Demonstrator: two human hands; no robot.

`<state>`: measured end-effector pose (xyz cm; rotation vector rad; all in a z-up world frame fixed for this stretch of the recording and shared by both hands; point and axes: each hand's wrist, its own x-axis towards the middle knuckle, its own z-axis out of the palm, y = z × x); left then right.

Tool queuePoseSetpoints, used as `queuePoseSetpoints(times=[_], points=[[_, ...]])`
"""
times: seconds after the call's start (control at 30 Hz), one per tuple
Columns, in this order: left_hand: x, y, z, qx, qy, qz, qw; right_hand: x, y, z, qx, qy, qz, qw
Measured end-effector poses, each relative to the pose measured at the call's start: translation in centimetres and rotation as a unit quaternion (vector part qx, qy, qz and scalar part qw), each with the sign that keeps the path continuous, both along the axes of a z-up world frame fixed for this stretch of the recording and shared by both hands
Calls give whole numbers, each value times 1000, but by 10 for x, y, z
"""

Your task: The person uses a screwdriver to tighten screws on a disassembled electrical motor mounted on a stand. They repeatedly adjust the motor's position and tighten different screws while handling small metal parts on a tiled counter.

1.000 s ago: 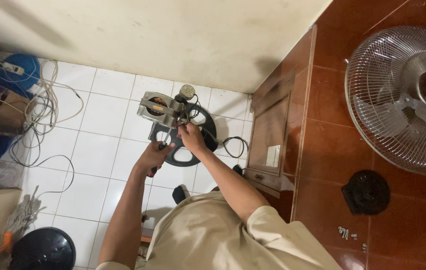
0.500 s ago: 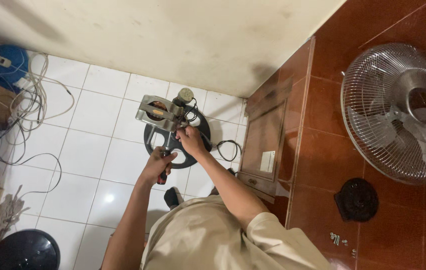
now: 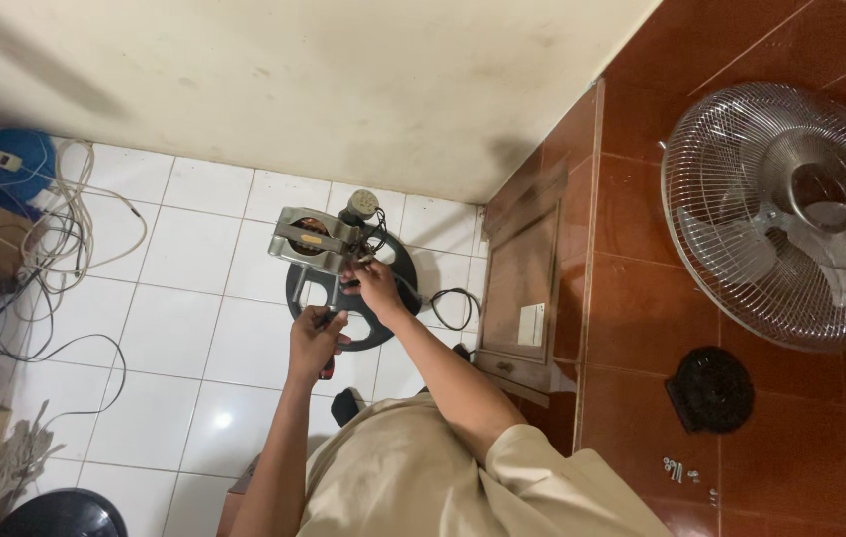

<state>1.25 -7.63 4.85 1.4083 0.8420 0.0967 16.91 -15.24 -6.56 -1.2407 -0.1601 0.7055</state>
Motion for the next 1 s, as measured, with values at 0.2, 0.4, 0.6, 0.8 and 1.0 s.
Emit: queuePoseSetpoints(times=[0.2,0.4,0.6,0.8,1.0], points=[[1,7,4,-35,-13,-23,999,1,1,11,29,124,-4,992],[2,13,6,-138,6,-40,990,9,10,2,26,135,-40,990],[2,13,9,-164,4,-33,986,19,25,1,25,217,-58,974],[4,9,16,-168,18,-24,985,34,22,2,41,304,-28,951],[4,3,12,-162,-3,-3,987,42,16,-1,79,299,43,950]])
